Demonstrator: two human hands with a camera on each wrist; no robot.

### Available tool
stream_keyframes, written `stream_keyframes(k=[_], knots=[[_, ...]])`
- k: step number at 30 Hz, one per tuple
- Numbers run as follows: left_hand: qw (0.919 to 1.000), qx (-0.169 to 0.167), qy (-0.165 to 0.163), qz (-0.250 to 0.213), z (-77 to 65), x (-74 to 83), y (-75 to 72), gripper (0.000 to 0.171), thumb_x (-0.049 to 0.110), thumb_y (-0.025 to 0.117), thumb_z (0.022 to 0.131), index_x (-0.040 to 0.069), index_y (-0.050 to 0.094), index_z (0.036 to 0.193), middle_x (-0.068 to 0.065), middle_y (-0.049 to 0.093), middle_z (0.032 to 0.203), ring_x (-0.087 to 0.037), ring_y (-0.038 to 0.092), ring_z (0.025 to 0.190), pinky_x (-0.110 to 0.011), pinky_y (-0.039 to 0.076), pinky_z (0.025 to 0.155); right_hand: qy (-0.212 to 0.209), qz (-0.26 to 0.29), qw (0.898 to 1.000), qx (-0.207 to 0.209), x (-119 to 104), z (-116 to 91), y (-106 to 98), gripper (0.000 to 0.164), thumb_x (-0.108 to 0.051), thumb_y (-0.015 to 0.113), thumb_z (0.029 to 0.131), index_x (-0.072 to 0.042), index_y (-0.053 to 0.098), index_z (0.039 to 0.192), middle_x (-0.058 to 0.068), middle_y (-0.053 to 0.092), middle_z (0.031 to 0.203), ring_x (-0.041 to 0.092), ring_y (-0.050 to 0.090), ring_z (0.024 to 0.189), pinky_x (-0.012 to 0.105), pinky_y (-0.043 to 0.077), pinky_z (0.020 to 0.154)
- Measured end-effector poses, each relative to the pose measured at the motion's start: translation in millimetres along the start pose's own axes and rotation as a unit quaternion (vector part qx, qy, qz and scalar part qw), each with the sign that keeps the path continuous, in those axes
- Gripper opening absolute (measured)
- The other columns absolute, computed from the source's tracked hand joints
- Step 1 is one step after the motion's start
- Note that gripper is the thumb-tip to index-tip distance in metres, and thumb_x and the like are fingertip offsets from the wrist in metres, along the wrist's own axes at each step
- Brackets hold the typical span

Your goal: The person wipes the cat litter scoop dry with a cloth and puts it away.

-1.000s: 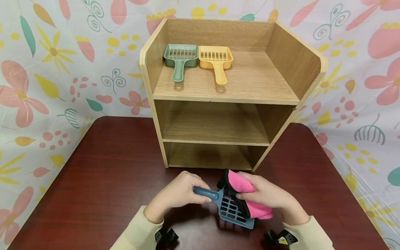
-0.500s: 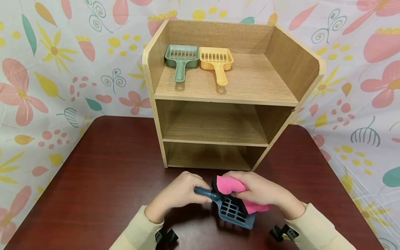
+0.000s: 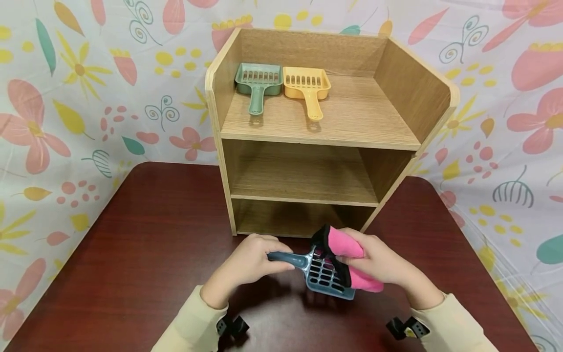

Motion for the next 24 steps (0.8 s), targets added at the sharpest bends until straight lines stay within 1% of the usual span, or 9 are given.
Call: stream_keyframes(k=[3,6,8,10,13,17,21,24], knots=[[0.9999,0.007,-0.007,-0.002,0.0,-1.4,-1.4,0.016,0.023,0.08,0.074,0.015,0.074,0.087,0.007,0.068,0.077,0.002,0.051,0.064,-0.008,0.04,0.058,0.021,0.013,0.999,0.026,2.8,-4.1,-0.4,0.041,-0.016,0.073,0.082,-0.023,0.056,0.118,-0.01,0.064,0.092,0.003,0.057,0.08,0.022,0.049,0.071],[0.9998,0.012,-0.014,-0.001,0.0,-3.1,-2.3,0.017,0.024,0.079,0.075,0.015,0.074,0.088,0.007,0.068,0.079,0.0,0.052,0.066,-0.009,0.041,0.059,0.054,0.028,0.997,0.044,5.2,-6.8,-0.2,0.042,-0.017,0.073,0.082,-0.021,0.055,0.119,-0.007,0.063,0.096,0.004,0.057,0.082,0.022,0.049,0.071],[0.9997,0.015,-0.018,-0.003,-0.2,-4.1,-2.6,0.018,0.025,0.079,0.075,0.015,0.074,0.089,0.006,0.069,0.08,0.0,0.053,0.067,-0.01,0.042,0.06,0.072,0.043,0.995,0.05,6.5,-7.8,-0.1,0.042,-0.018,0.073,0.082,-0.02,0.054,0.119,-0.006,0.062,0.096,0.004,0.057,0.082,0.022,0.05,0.072],[0.9996,0.016,-0.023,-0.008,-0.3,-5.3,-2.4,0.018,0.025,0.079,0.075,0.015,0.075,0.09,0.006,0.069,0.081,0.0,0.054,0.069,-0.01,0.043,0.061,0.074,0.056,0.995,0.047,7.1,-7.3,-0.8,0.041,-0.017,0.072,0.083,-0.017,0.054,0.119,-0.004,0.062,0.096,0.005,0.057,0.083,0.022,0.05,0.072],[0.9992,0.012,-0.026,-0.026,0.2,-6.6,-1.6,0.019,0.023,0.08,0.074,0.014,0.075,0.09,0.005,0.069,0.081,0.0,0.054,0.068,-0.011,0.043,0.06,0.059,0.066,0.996,0.024,5.7,-3.9,-2.5,0.039,-0.017,0.072,0.083,-0.018,0.054,0.118,-0.004,0.062,0.096,0.006,0.057,0.083,0.022,0.05,0.073],[0.9987,-0.004,-0.027,-0.043,0.4,-5.8,1.0,0.018,0.021,0.08,0.074,0.013,0.075,0.089,0.005,0.069,0.079,0.0,0.052,0.066,-0.01,0.042,0.058,0.034,0.039,0.998,-0.029,-0.3,3.1,-2.0,0.038,-0.021,0.071,0.084,-0.025,0.055,0.119,-0.01,0.063,0.095,0.005,0.058,0.084,0.022,0.049,0.075],[0.9986,-0.025,-0.029,-0.037,-0.2,-3.5,4.8,0.017,0.021,0.08,0.075,0.014,0.075,0.089,0.006,0.069,0.078,0.002,0.052,0.067,-0.009,0.042,0.06,0.022,0.01,0.997,-0.079,-7.6,10.3,3.4,0.039,-0.023,0.069,0.086,-0.029,0.053,0.121,-0.012,0.063,0.096,0.004,0.057,0.084,0.024,0.05,0.075],[0.9982,-0.038,-0.032,-0.032,-1.1,-1.8,6.9,0.017,0.022,0.079,0.075,0.015,0.075,0.089,0.007,0.069,0.078,0.003,0.052,0.067,-0.008,0.042,0.061,0.019,0.005,0.995,-0.098,-12.3,14.0,8.1,0.043,-0.019,0.069,0.086,-0.03,0.053,0.124,-0.013,0.062,0.1,0.004,0.057,0.087,0.024,0.049,0.077]])
Point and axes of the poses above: each hand's wrist, its own z-axis towards the middle knuckle, its own y-axis out of the palm, x = y × z, the point moved 2 cm from there along z, towards the middle knuckle
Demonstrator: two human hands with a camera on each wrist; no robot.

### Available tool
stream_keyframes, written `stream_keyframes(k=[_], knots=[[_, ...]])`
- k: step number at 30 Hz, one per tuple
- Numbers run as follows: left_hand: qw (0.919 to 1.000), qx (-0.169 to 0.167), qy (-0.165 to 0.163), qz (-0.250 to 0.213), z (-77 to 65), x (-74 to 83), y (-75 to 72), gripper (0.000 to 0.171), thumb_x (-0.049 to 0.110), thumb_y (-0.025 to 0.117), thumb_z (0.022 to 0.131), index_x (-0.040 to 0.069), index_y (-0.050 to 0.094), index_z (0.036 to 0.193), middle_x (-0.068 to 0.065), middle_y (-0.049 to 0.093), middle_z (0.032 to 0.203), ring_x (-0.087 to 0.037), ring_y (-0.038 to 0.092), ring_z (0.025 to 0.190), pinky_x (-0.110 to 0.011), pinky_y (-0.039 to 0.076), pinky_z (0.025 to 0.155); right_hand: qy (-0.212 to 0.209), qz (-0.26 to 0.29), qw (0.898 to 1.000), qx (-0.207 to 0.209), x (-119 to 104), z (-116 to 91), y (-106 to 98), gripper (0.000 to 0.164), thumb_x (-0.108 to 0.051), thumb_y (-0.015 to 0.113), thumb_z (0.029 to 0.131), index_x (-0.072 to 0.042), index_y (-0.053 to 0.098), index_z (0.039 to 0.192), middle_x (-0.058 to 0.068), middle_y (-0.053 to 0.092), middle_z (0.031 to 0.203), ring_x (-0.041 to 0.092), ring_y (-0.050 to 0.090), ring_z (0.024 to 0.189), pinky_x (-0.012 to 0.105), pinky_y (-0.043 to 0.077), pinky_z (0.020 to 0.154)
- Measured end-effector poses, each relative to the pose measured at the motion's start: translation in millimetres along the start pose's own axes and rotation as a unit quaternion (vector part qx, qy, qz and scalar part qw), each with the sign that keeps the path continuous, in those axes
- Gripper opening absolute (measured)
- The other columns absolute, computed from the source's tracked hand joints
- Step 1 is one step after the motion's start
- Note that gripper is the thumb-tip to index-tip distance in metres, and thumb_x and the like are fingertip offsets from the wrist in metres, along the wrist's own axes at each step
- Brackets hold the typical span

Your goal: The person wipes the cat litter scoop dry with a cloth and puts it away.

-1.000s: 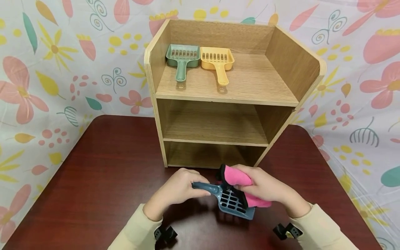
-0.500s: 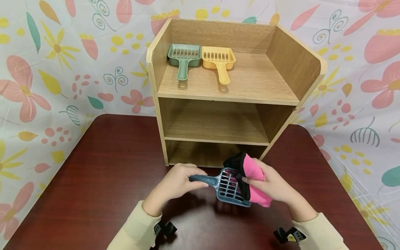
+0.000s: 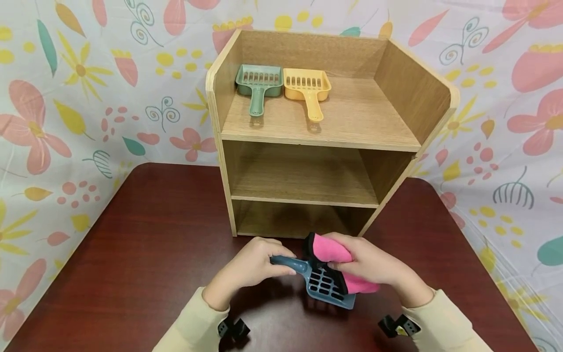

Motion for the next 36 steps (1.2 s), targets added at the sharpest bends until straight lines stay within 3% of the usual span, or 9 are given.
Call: stream_keyframes(k=[8,12,16,27,31,36], knots=[[0.9993,-0.032,-0.016,0.006,-1.1,3.6,3.9,0.018,0.023,0.08,0.074,0.014,0.075,0.088,0.007,0.068,0.077,0.005,0.053,0.068,-0.007,0.043,0.064,-0.027,-0.071,0.997,-0.002,-13.4,4.3,8.7,0.048,-0.013,0.069,0.082,-0.027,0.055,0.125,-0.013,0.062,0.113,0.004,0.056,0.098,0.03,0.049,0.087],[0.9991,-0.038,0.003,0.016,-0.6,5.7,5.3,0.015,0.024,0.08,0.073,0.015,0.074,0.083,0.008,0.066,0.073,0.007,0.051,0.065,-0.006,0.041,0.062,-0.053,-0.116,0.992,-0.014,-19.8,5.4,11.0,0.05,-0.009,0.069,0.079,-0.026,0.057,0.125,-0.012,0.062,0.117,0.006,0.057,0.102,0.032,0.049,0.088],[0.999,-0.021,0.021,0.035,-0.5,5.5,4.5,0.016,0.024,0.081,0.072,0.015,0.074,0.084,0.008,0.066,0.073,0.006,0.052,0.064,-0.005,0.041,0.062,-0.067,-0.131,0.989,0.003,-21.6,5.6,9.1,0.052,-0.004,0.069,0.076,-0.024,0.058,0.124,-0.01,0.062,0.116,0.008,0.058,0.102,0.033,0.049,0.086],[0.9991,0.029,0.019,0.022,-0.9,1.5,0.3,0.017,0.028,0.079,0.075,0.018,0.075,0.088,0.01,0.068,0.077,0.004,0.051,0.066,-0.006,0.04,0.06,-0.038,-0.063,0.995,0.07,-6.4,-3.7,-0.1,0.05,-0.008,0.071,0.078,-0.027,0.056,0.122,-0.013,0.063,0.108,0.002,0.055,0.088,0.025,0.049,0.078],[0.9983,0.051,0.025,0.014,-2.5,-0.8,-2.0,0.02,0.023,0.08,0.074,0.014,0.075,0.09,0.006,0.068,0.078,0.001,0.051,0.066,-0.007,0.04,0.059,-0.031,-0.031,0.993,0.113,4.3,-11.7,-0.6,0.05,-0.007,0.072,0.078,-0.026,0.057,0.12,-0.013,0.064,0.1,0.001,0.057,0.083,0.024,0.049,0.075],[0.9962,0.074,0.042,0.018,-4.0,-1.7,-3.8,0.021,0.022,0.08,0.073,0.012,0.075,0.091,0.004,0.068,0.078,-0.001,0.052,0.065,-0.008,0.041,0.058,0.008,0.027,0.987,0.155,14.0,-20.3,2.7,0.047,-0.009,0.073,0.08,-0.024,0.056,0.122,-0.01,0.065,0.098,0.003,0.058,0.083,0.022,0.049,0.073]])
Point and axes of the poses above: each hand's wrist, its own z-axis towards the middle knuckle, its own y-axis out of the palm, x = y × z, the point moved 2 cm from there along z, towards the middle knuckle
